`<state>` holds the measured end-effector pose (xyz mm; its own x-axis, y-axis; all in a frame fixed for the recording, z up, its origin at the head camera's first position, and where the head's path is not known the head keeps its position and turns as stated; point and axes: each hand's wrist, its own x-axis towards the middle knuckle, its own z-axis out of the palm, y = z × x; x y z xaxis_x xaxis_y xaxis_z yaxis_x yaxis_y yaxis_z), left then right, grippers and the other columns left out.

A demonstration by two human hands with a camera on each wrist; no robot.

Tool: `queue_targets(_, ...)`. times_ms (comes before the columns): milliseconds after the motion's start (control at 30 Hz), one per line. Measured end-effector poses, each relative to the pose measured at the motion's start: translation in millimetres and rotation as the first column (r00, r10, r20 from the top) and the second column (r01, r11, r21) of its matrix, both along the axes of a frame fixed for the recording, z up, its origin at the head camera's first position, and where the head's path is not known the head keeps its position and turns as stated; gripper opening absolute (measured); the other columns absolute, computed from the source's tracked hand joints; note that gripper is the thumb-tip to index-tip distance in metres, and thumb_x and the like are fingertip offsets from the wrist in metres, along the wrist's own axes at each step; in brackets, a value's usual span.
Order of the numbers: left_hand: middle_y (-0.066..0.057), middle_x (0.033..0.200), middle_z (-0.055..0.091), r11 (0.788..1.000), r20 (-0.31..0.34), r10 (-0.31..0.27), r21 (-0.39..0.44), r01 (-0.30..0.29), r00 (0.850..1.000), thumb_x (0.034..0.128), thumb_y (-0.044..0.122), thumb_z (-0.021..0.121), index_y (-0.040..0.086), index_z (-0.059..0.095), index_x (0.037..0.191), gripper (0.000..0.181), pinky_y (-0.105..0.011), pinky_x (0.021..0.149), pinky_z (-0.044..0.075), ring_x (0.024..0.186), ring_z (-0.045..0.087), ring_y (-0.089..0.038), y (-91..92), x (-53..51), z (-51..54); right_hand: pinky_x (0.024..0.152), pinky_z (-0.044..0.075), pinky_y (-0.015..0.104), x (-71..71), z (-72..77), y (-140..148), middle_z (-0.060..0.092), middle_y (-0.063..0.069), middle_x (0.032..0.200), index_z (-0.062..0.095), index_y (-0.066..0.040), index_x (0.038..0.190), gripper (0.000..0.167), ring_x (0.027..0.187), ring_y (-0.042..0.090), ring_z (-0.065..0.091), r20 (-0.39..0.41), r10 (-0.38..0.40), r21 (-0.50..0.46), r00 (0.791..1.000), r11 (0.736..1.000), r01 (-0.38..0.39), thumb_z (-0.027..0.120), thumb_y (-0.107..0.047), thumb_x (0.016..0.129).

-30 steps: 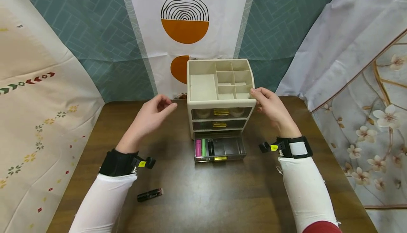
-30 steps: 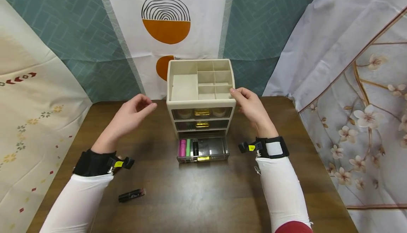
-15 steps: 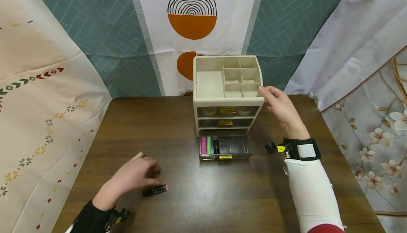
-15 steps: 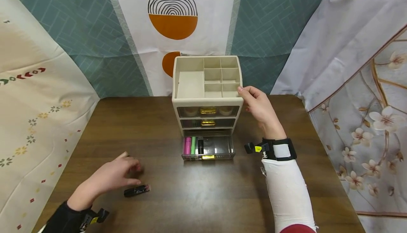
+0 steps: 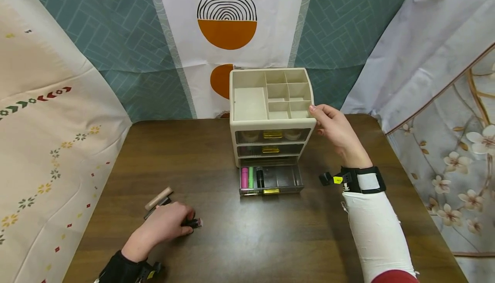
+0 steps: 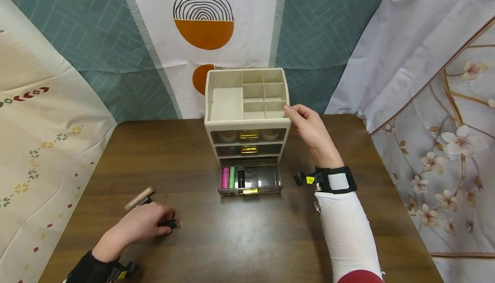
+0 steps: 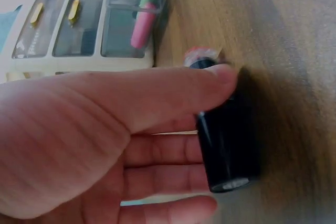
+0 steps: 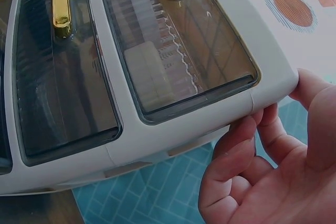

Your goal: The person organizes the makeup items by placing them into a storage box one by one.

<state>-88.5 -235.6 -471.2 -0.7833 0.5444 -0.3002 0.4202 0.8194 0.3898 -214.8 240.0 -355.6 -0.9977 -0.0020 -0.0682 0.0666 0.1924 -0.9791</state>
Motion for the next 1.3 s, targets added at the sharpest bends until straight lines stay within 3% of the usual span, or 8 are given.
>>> queue_targets(100, 0.011, 0.070, 0.045, 0.999, 0.005, 0.002, 0.052, -0.002, 1.000, 0.0918, 0.026, 0.087, 0.023, 0.057, 0.083, 0.031, -0.028, 0.057, 0.031, 0.059, 0.038, -0.003, 6.5, -7.4, 3.5, 0.073, 0.043, 0.028, 0.1, 0.1, -1, 0.059, -0.004, 0.095, 0.063, -0.012, 0.110, 0.036, 0.090, 0.016, 0.052, -0.001, -0.002, -0.004, 1.000, 1.000, 0.002, 0.063, -0.048, 0.107)
queue_targets(200, 0.013, 0.070, 0.048, 0.985, 0.003, 0.002, 0.173, -0.003, 1.000, 0.0950, 0.025, 0.083, 0.022, 0.062, 0.088, 0.023, -0.025, 0.055, 0.034, 0.060, 0.041, -0.001, 23.1, -18.8, 11.9, 0.072, 0.042, 0.028, 0.4, 0.0, -1, 0.059, -0.004, 0.095, 0.063, -0.012, 0.110, 0.036, 0.090, 0.016, 0.052, -0.004, -0.004, -0.007, 1.000, 1.000, 0.004, 0.063, -0.048, 0.107)
queue_targets(433, 0.011, 0.087, 0.068, 0.881, 0.069, -0.012, 0.472, -0.022, 0.998, 0.0992, 0.023, 0.079, 0.013, 0.073, 0.106, 0.013, -0.028, 0.069, 0.055, 0.077, 0.064, -0.005, 86.2, -45.5, 41.8, 0.069, 0.041, 0.026, 0.3, -3.1, -3, 0.057, -0.006, 0.088, 0.063, -0.008, 0.109, 0.038, 0.084, 0.016, 0.050, -0.027, -0.011, -0.027, 1.000, 1.000, 0.010, 0.064, -0.046, 0.107)
queue_targets(600, 0.006, 0.093, 0.069, 0.859, 0.139, -0.007, 0.507, -0.065, 0.990, 0.1014, 0.028, 0.076, 0.010, 0.073, 0.115, 0.023, -0.030, 0.073, 0.054, 0.077, 0.064, -0.010, 137.3, -65.0, 51.8, 0.066, 0.041, 0.024, -1.5, -4.6, -3, 0.058, -0.007, 0.085, 0.065, -0.008, 0.107, 0.036, 0.081, 0.017, 0.050, -0.043, -0.003, -0.047, 0.999, 0.999, 0.001, 0.065, -0.044, 0.107)
queue_targets(767, 0.004, 0.090, 0.069, 0.874, 0.150, 0.024, 0.477, -0.093, 0.988, 0.1026, 0.027, 0.074, 0.005, 0.072, 0.126, 0.032, -0.029, 0.070, 0.051, 0.071, 0.061, -0.009, 190.5, -86.2, 43.2, 0.067, 0.041, 0.025, -1.9, -4.4, -2, 0.057, -0.007, 0.085, 0.065, -0.014, 0.101, 0.031, 0.081, 0.013, 0.050, -0.033, -0.007, -0.046, 0.999, 0.999, 0.005, 0.065, -0.044, 0.107)
queue_targets(900, 0.002, 0.086, 0.071, 0.910, 0.109, 0.044, 0.406, -0.085, 0.993, 0.1033, 0.027, 0.073, 0.002, 0.072, 0.129, 0.036, -0.029, 0.074, 0.052, 0.074, 0.062, -0.010, 223.1, -98.1, 33.1, 0.067, 0.041, 0.024, -1.5, -4.4, -4, 0.056, -0.006, 0.085, 0.065, -0.012, 0.103, 0.033, 0.080, 0.014, 0.049, -0.039, -0.014, -0.038, 0.999, 0.999, 0.013, 0.065, -0.045, 0.107)
queue_targets(1133, -0.010, 0.116, 0.078, 0.973, 0.031, 0.036, 0.229, -0.042, 0.999, 0.1024, 0.030, 0.073, 0.002, 0.079, 0.120, 0.034, -0.035, 0.095, 0.056, 0.107, 0.073, -0.024, 262.2, -105.8, 14.6, 0.067, 0.041, 0.024, -0.2, -3.9, -5, 0.058, -0.006, 0.087, 0.065, -0.009, 0.105, 0.036, 0.080, 0.014, 0.049, -0.043, -0.028, -0.050, 0.999, 0.998, 0.026, 0.066, -0.045, 0.106)
queue_targets(1300, -0.014, 0.113, 0.077, 0.988, 0.042, 0.054, 0.145, -0.059, 0.998, 0.1037, 0.032, 0.072, 0.000, 0.078, 0.109, 0.033, -0.036, 0.092, 0.056, 0.104, 0.072, -0.027, 277.4, -104.9, 7.7, 0.069, 0.041, 0.026, 0.9, -3.8, -5, 0.058, -0.005, 0.088, 0.065, -0.008, 0.106, 0.038, 0.082, 0.016, 0.049, -0.041, -0.037, -0.044, 0.998, 0.998, 0.036, 0.066, -0.046, 0.106)
